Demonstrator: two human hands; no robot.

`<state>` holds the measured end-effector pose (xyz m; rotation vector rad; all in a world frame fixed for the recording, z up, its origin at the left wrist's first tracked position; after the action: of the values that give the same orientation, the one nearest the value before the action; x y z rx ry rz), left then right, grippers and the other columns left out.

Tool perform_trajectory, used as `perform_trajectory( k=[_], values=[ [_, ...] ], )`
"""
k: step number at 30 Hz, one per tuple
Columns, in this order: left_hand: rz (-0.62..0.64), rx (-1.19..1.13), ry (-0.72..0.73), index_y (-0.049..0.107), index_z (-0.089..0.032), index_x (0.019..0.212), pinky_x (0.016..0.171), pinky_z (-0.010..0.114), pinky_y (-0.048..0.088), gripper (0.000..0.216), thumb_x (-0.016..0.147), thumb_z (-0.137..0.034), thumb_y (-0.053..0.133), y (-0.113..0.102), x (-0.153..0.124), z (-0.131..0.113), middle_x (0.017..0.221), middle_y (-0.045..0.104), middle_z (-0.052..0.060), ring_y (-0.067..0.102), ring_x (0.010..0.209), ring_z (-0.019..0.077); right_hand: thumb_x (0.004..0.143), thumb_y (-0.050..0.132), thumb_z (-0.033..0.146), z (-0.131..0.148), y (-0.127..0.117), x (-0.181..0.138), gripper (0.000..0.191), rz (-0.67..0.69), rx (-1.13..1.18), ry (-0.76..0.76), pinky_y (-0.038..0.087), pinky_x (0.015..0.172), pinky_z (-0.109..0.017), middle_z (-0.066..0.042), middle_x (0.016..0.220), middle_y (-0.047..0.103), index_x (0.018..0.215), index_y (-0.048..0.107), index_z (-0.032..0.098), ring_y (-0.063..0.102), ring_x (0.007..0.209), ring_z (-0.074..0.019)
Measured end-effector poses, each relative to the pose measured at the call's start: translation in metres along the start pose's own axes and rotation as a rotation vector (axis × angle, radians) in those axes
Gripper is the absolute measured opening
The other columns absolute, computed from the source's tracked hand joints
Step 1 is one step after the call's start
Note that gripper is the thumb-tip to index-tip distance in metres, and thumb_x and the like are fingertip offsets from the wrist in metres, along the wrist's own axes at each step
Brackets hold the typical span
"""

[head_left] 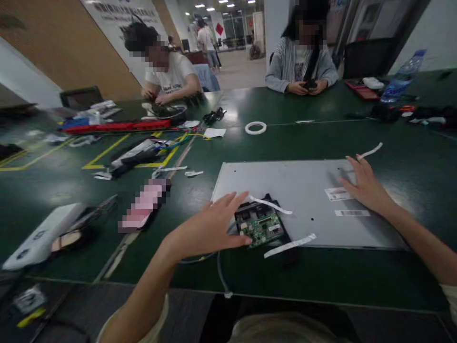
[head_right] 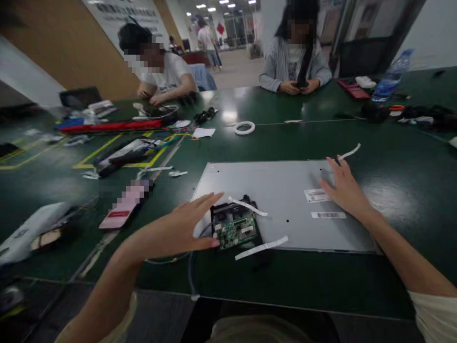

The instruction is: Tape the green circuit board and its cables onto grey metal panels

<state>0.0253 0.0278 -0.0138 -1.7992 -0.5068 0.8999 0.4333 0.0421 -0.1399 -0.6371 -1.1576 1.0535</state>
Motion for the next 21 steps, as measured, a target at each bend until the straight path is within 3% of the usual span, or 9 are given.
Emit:
perform_trajectory(
  k=[3,7,11,16,21],
  values=[
    [-0.025,0.022,-0.044,0.005,-0.027,0.147,0.105,0.057,0.026,0.099,0.071,-0.058,0.061,0.019,-0.003,-0.003,0.150,0.022,0.015,0.025,0.135,0.0395,0.087,0.039,0.055,-0.004,0.000,-0.001,0.073,0.006,0.007,0.014,0.028,0.109,-0.052,-0.011,0.149,0.020,0.147,0.018,0.020,0.016,0.138,-0.0308],
    [-0.118,-0.073,-0.047,0.010,-0.026,0.147,0.103,0.050,0.033,0.101,0.066,-0.047,0.068,0.030,-0.003,-0.006,0.145,0.030,0.015,0.039,0.126,0.0369,0.087,0.039,0.055,-0.005,-0.001,-0.001,0.072,0.019,0.017,0.023,0.028,0.109,-0.050,-0.012,0.149,0.017,0.147,0.019,0.019,0.016,0.138,-0.0307],
    [-0.172,-0.225,0.011,0.017,-0.025,0.144,0.101,0.041,0.039,0.096,0.064,-0.035,0.069,0.025,0.001,-0.012,0.140,0.036,0.012,0.049,0.117,0.0292,0.087,0.040,0.055,-0.004,-0.002,-0.001,0.073,0.028,0.016,0.035,0.027,0.110,-0.047,-0.013,0.149,0.018,0.146,0.020,0.019,0.017,0.138,-0.0301],
    [-0.160,-0.260,0.094,0.026,-0.022,0.138,0.102,0.043,0.038,0.086,0.064,-0.037,0.067,0.013,0.012,-0.018,0.138,0.037,0.012,0.048,0.118,0.0292,0.087,0.039,0.055,-0.004,-0.002,-0.001,0.073,0.037,0.009,0.035,0.028,0.109,-0.048,-0.014,0.149,0.018,0.146,0.020,0.017,0.017,0.138,-0.0309],
    [-0.175,-0.288,0.186,0.028,-0.021,0.136,0.095,0.046,0.042,0.088,0.062,-0.042,0.069,0.004,0.042,-0.012,0.135,0.041,0.014,0.051,0.112,0.0299,0.088,0.038,0.053,-0.003,-0.003,0.000,0.072,0.035,0.007,0.013,0.026,0.110,-0.047,-0.014,0.148,0.018,0.146,0.019,0.017,0.015,0.139,-0.0295]
  ],
)
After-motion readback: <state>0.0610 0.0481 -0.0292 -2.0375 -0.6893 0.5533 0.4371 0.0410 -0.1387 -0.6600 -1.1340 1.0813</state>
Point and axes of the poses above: each hand's wrist, its own x-axis towards the middle knuckle, its own y-axis out of the palm, z = x × y, the point moved 4 cm from there along x, towards the middle knuckle
